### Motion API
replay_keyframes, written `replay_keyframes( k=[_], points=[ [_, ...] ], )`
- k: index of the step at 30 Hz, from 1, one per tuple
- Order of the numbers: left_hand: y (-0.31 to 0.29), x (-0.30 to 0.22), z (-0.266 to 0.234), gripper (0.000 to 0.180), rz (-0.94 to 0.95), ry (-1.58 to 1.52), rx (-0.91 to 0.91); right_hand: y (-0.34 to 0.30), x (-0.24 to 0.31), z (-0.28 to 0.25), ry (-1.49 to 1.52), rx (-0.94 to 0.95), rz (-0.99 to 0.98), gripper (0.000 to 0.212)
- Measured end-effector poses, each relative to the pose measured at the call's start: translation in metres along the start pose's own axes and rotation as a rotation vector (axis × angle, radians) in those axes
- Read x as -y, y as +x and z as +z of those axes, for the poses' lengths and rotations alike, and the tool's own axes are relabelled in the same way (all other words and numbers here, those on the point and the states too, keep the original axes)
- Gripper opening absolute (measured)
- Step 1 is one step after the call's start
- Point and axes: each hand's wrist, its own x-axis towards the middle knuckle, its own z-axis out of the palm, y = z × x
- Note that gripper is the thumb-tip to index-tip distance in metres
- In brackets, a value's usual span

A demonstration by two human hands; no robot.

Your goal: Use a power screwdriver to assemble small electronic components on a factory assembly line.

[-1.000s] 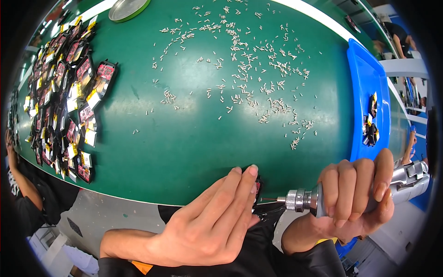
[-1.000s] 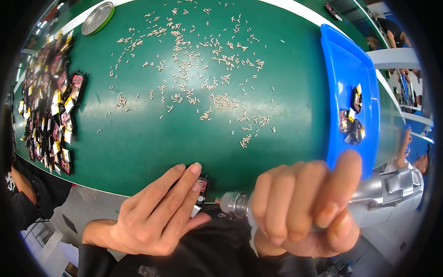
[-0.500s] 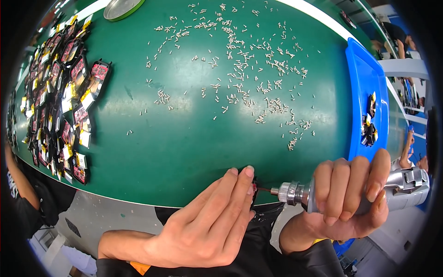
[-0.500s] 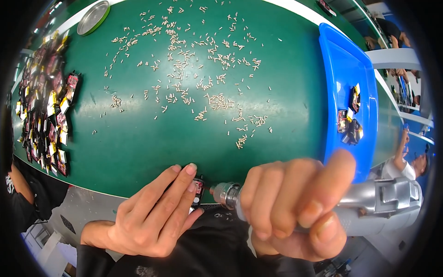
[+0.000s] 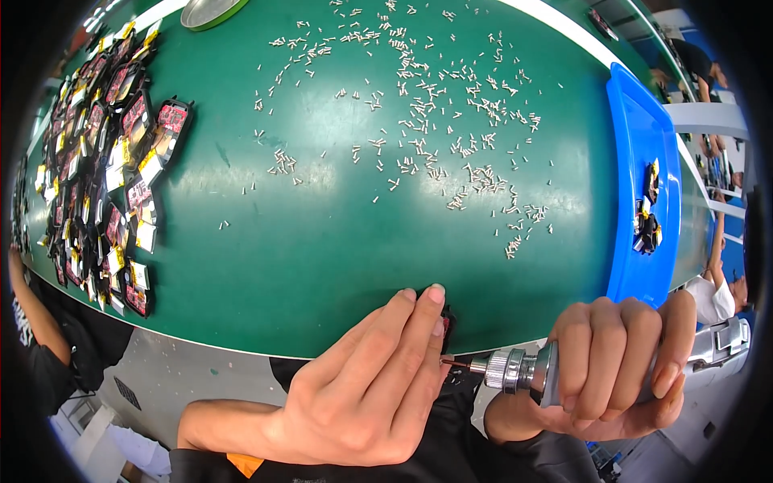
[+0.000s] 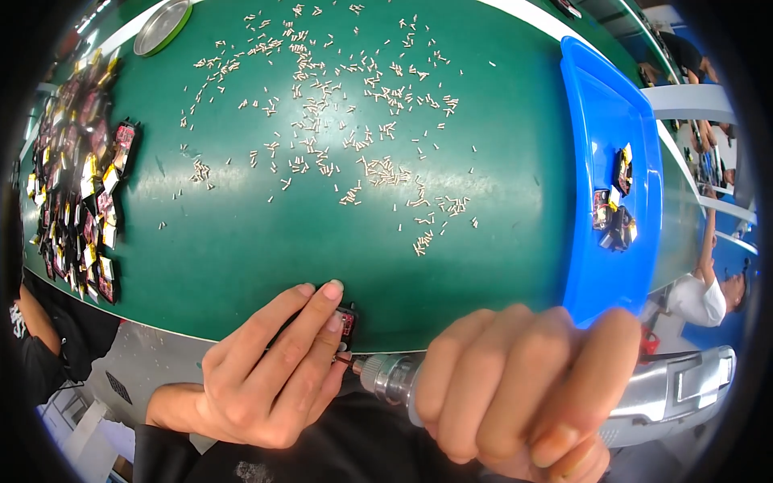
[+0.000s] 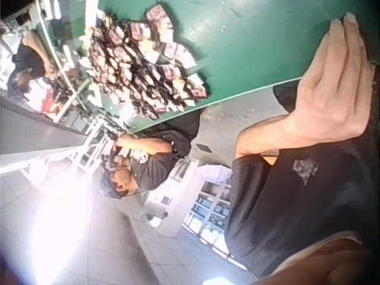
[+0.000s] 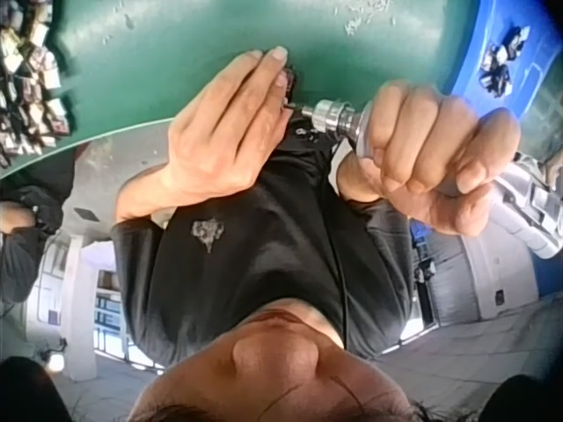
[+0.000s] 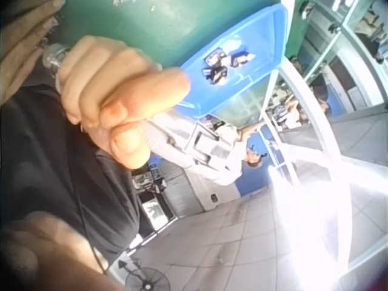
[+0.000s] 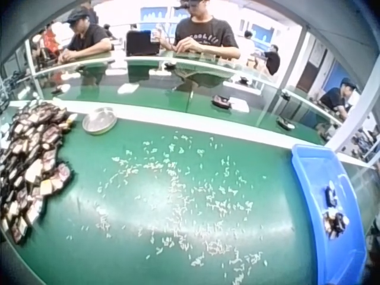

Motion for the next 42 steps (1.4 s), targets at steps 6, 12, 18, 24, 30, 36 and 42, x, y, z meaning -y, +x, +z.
replay_keyframes(
  k=[6, 12, 18, 24, 30, 36, 42],
  points=[
    [-0.001, 0.001, 0.001, 0.028, -0.004, -0.007, -0.009, 0.0, -0.001, -0.002, 0.01, 0.009, 0.003, 0.015],
    [-0.002, 0.001, 0.002, 0.028, 0.016, 0.004, -0.023, 0.0, 0.002, -0.002, 0.017, -0.017, 0.011, 0.016],
    [-0.005, 0.003, 0.004, 0.028, -0.004, 0.006, -0.016, 0.001, 0.001, -0.012, 0.028, 0.069, 0.091, 0.017],
    [-0.004, 0.003, 0.003, 0.028, 0.009, 0.0, -0.023, 0.0, -0.003, -0.007, 0.058, 0.044, 0.036, 0.017],
    [-0.002, 0.001, 0.004, 0.026, 0.004, -0.006, -0.034, 0.002, 0.005, -0.012, 0.037, 0.104, 0.117, 0.016],
    [-0.004, 0.002, -0.001, 0.027, 0.002, -0.002, 0.027, 0.002, 0.001, -0.014, 0.066, 0.078, 0.141, 0.016],
    [-0.004, 0.0, -0.003, 0.031, 0.011, -0.005, 0.068, 0.003, 0.011, -0.014, 0.017, 0.017, 0.074, 0.016]
  ],
)
